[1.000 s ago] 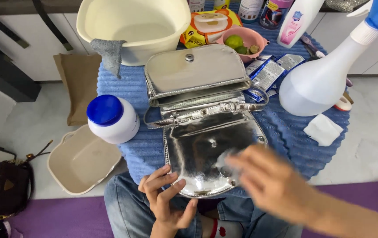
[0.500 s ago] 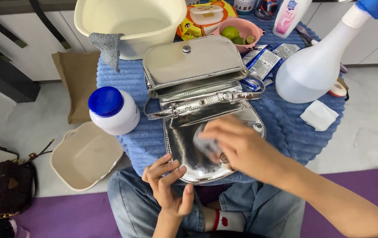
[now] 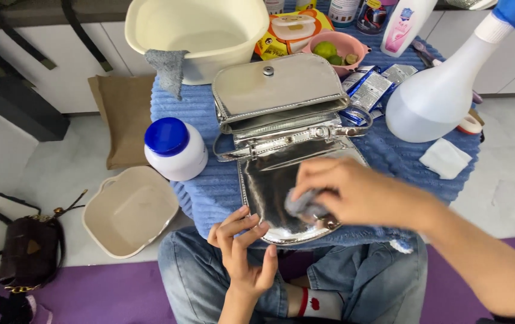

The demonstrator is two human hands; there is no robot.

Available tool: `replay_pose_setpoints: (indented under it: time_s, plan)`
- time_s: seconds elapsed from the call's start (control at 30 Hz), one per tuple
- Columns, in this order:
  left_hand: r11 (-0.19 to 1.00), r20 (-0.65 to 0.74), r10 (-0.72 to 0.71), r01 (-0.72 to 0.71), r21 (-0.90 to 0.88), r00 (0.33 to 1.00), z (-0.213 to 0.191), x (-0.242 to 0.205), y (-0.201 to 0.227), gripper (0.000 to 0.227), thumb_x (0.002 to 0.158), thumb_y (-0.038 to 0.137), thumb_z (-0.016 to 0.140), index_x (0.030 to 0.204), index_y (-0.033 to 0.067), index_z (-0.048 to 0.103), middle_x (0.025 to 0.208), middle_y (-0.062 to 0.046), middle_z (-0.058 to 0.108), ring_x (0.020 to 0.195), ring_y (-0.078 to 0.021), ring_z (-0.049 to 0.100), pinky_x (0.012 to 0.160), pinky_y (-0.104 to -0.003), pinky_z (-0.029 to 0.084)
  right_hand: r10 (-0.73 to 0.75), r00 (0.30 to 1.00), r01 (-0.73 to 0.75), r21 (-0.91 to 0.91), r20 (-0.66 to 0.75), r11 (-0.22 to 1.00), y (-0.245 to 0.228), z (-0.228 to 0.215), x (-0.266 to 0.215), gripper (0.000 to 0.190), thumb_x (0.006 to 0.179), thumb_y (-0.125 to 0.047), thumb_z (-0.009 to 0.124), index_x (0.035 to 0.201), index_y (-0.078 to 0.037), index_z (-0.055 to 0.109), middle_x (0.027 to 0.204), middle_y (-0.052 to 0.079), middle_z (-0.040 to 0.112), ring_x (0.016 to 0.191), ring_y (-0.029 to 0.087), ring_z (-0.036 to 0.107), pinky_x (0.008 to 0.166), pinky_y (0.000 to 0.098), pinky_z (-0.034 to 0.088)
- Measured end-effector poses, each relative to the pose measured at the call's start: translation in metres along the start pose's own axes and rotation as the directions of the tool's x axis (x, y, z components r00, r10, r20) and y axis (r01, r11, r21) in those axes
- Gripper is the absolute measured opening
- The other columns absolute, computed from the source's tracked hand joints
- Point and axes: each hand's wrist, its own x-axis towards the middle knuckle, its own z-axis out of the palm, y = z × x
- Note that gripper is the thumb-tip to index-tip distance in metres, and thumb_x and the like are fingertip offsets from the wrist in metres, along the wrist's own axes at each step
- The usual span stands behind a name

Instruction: A person is cleaning a silver metallic purse by wiping it thoroughly with a small cloth.

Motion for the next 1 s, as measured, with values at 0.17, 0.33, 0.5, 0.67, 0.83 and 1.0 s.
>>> replay_pose_setpoints:
  time_s: [0.17,0.33,0.5,0.67,0.83,1.0]
  plan:
    - [1.0,0.004,-0.02,0.02,0.003,1.0,-0.006,0.007,0.004,0.024,0.083,0.027,0.067,0.1,0.0105,0.069,0.112,-0.005,0.066,0.121,-0.0239,0.061,0.108,-0.04,0.029,-0.056,0.985,0.012,-0.262,-0.162,0.965,0.035,0.007,0.027,0.033,0.078,0.003,0.056,0.099,-0.009,0.078,0.101,0.002,0.072,0.082,0.019,0.07,0.081,0.032,0.058]
    - [0.997,-0.015,-0.067,0.067,-0.026,0.998,-0.004,0.011,0.001,0.046,0.082,0.031,0.071,0.116,0.0099,0.048,0.117,-0.006,0.068,0.129,-0.0244,0.06,0.11,-0.038,0.026,-0.179,0.984,0.179,-0.018,0.011,0.984,-0.006,0.008,0.018,0.034,0.071,0.008,0.056,0.092,-0.009,0.077,0.093,-0.003,0.072,0.069,0.014,0.065,0.062,0.0293,0.054]
    - [0.99,0.028,-0.115,0.112,0.089,0.993,-0.003,0.015,0.002,0.087,0.085,0.062,0.056,0.145,0.0017,0.033,0.147,-0.015,0.054,0.146,-0.0308,0.035,0.123,-0.048,0.015,-0.071,0.994,0.046,-0.254,-0.089,0.966,0.012,0.002,0.043,0.028,0.076,0.004,0.06,0.095,-0.006,0.078,0.097,0.003,0.074,0.072,0.022,0.071,0.07,0.0323,0.059]
    - [0.982,0.051,-0.116,0.107,0.157,0.992,-0.007,0.016,-0.003,0.088,0.085,0.069,0.051,0.143,0.0037,0.04,0.145,-0.01,0.054,0.144,-0.0322,0.041,0.121,-0.049,0.016,-0.243,0.962,0.251,-0.053,0.125,0.966,-0.017,0.016,0.032,0.032,0.073,0.003,0.055,0.095,-0.008,0.074,0.096,0.002,0.067,0.078,0.017,0.063,0.068,0.0287,0.053]
    - [0.987,0.065,-0.09,0.081,0.138,0.994,-0.007,0.018,-0.005,0.088,0.083,0.067,0.055,0.141,0.0013,0.044,0.142,-0.012,0.056,0.141,-0.0336,0.043,0.121,-0.05,0.019,-0.14,0.971,0.15,-0.038,0.195,0.988,-0.005,0.006,0.044,0.026,0.068,0.0,0.059,0.084,-0.01,0.077,0.091,-0.001,0.073,0.078,0.018,0.07,0.075,0.0304,0.058]
    - [0.99,0.053,-0.082,0.075,0.121,0.995,-0.008,0.015,-0.008,0.087,0.083,0.069,0.056,0.14,0.0039,0.04,0.142,-0.013,0.058,0.141,-0.034,0.046,0.12,-0.05,0.018,-0.398,0.91,0.398,0.022,0.118,0.917,-0.017,0.03,0.043,0.028,0.074,0.002,0.06,0.096,-0.011,0.073,0.095,0.003,0.061,0.078,0.018,0.059,0.072,0.0299,0.05]
